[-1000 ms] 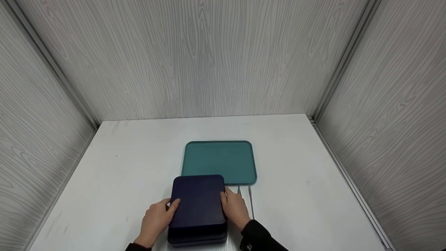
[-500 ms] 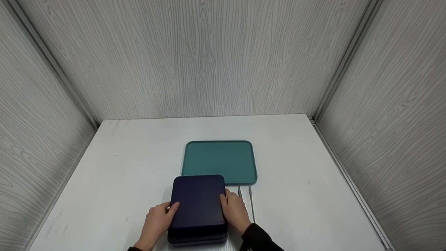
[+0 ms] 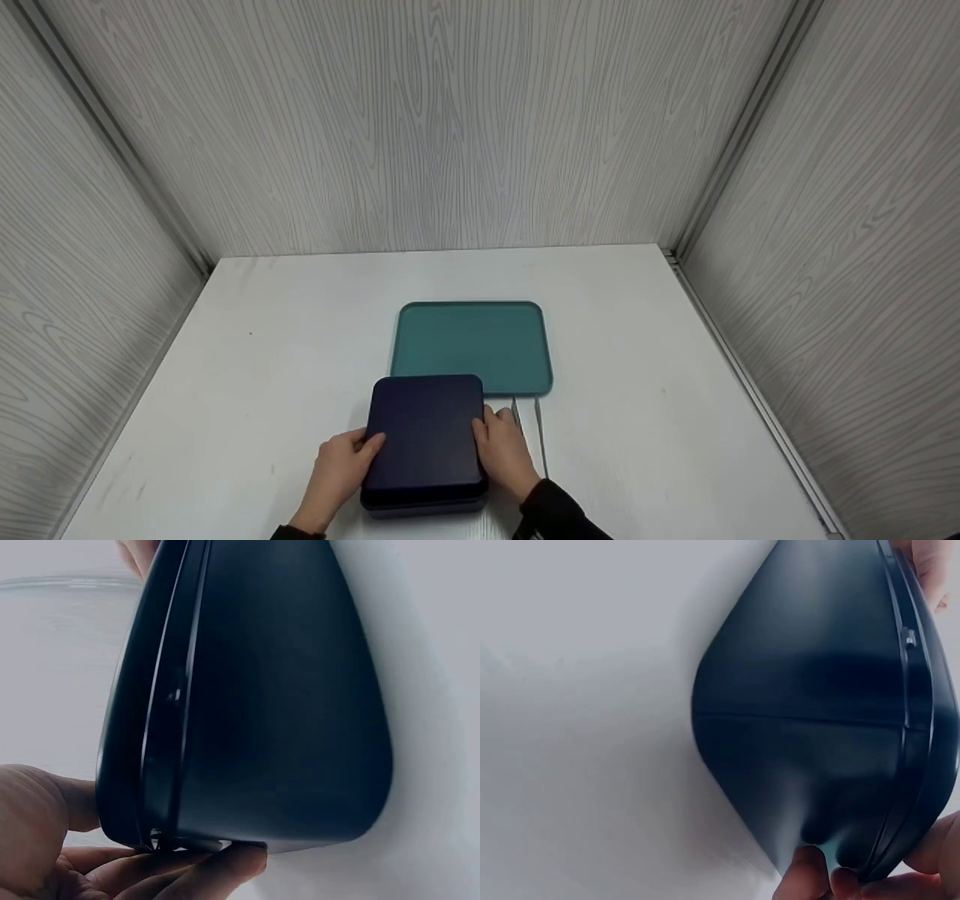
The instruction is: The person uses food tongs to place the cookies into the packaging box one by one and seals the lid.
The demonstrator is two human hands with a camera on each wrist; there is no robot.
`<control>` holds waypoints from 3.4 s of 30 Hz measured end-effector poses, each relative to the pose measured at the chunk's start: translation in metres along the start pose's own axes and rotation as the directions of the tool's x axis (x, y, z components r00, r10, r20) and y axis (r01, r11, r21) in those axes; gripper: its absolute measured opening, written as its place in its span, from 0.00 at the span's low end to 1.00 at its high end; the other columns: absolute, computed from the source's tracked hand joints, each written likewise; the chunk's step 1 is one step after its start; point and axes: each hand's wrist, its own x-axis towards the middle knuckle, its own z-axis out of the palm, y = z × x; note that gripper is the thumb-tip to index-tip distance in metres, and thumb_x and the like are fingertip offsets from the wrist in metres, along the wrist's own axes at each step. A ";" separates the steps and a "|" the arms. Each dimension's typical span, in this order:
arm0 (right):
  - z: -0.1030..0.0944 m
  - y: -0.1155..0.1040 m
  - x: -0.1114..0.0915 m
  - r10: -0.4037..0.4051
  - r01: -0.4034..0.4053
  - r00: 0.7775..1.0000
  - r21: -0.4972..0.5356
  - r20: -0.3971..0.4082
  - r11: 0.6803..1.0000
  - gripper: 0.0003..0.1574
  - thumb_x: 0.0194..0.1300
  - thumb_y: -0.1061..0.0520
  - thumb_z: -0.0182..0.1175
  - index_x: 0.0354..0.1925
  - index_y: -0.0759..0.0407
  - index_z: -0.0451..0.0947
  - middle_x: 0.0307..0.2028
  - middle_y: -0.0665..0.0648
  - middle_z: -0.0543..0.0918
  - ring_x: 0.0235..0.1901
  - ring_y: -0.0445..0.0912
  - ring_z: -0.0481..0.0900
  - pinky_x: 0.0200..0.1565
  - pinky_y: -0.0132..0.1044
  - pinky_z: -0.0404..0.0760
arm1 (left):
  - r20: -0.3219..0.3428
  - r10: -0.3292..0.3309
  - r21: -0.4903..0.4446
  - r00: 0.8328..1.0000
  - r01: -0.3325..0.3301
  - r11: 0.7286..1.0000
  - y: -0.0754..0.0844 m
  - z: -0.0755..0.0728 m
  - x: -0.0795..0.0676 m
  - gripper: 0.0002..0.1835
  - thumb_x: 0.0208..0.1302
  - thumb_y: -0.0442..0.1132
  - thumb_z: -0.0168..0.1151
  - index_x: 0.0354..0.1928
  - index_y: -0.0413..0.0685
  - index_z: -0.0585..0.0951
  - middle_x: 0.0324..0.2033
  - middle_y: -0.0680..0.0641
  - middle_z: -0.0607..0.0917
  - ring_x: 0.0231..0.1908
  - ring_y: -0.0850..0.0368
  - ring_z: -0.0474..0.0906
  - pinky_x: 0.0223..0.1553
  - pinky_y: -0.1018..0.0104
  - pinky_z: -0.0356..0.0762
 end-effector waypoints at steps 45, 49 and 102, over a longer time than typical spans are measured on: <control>-0.003 0.008 -0.011 -0.025 -0.002 0.993 0.227 0.114 0.974 0.35 0.82 0.57 0.47 0.74 0.80 0.54 0.66 0.75 0.66 0.68 0.68 0.64 0.67 0.63 0.62 | 0.090 -0.032 -0.163 0.995 0.047 0.986 -0.004 -0.004 -0.001 0.32 0.68 0.39 0.68 0.66 0.24 0.72 0.63 0.30 0.78 0.65 0.38 0.75 0.62 0.49 0.74; -0.002 0.009 -0.011 -0.033 0.009 0.994 0.213 0.107 0.977 0.35 0.82 0.57 0.47 0.74 0.80 0.54 0.66 0.75 0.66 0.68 0.68 0.64 0.67 0.64 0.63 | 0.083 -0.017 -0.151 0.996 0.029 0.988 -0.006 -0.003 -0.001 0.31 0.69 0.39 0.68 0.66 0.25 0.72 0.63 0.30 0.78 0.66 0.37 0.74 0.63 0.47 0.73; 0.022 -0.004 -0.008 -0.367 0.388 0.919 -0.507 0.147 0.770 0.42 0.81 0.36 0.42 0.79 0.59 0.57 0.79 0.60 0.56 0.79 0.57 0.51 0.74 0.56 0.57 | 0.155 0.496 0.541 0.855 -0.493 0.681 -0.020 0.021 0.004 0.36 0.80 0.58 0.43 0.79 0.44 0.59 0.80 0.46 0.57 0.79 0.45 0.48 0.75 0.41 0.49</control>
